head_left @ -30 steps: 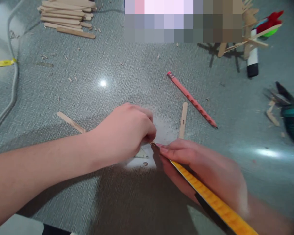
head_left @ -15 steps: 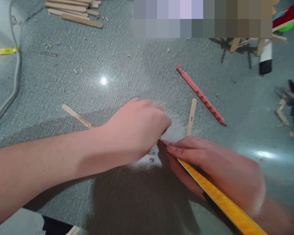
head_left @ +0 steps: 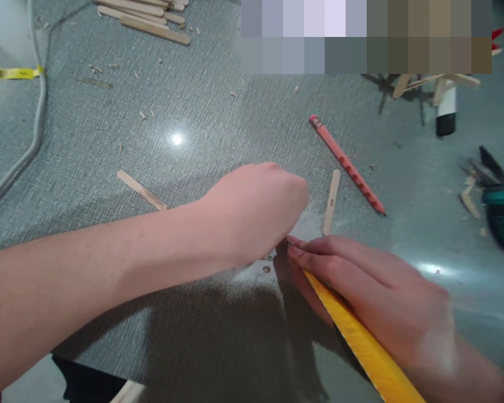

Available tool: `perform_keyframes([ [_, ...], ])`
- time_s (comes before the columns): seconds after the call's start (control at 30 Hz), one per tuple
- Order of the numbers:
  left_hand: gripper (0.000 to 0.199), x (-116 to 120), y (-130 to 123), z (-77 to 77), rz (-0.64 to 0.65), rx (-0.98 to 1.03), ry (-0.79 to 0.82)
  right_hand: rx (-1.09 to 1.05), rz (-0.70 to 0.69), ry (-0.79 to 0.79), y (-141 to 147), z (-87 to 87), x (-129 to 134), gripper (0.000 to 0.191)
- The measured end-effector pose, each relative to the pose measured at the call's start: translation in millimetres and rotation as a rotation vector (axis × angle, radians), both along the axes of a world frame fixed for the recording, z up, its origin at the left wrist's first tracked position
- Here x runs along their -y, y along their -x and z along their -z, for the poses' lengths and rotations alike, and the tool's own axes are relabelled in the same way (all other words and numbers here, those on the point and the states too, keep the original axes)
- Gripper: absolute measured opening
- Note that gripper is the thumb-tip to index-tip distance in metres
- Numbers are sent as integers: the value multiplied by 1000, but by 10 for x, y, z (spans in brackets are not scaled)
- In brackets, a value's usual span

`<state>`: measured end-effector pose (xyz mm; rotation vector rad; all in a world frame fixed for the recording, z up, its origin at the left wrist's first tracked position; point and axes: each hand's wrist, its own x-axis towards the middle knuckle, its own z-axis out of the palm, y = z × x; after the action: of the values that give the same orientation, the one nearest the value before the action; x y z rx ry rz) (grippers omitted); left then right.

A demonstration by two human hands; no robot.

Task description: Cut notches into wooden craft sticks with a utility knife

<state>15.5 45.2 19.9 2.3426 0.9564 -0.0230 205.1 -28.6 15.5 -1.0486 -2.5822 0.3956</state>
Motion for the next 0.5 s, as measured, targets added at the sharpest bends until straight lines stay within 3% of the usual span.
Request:
perform_keyframes([
  [0.27, 22, 25, 14, 15, -44, 40, 53, -72, -12, 43, -84, 69, 16, 18],
  [0.5, 23, 13, 27, 51, -58, 83, 18, -38, 2, 32, -66, 10, 5, 14],
])
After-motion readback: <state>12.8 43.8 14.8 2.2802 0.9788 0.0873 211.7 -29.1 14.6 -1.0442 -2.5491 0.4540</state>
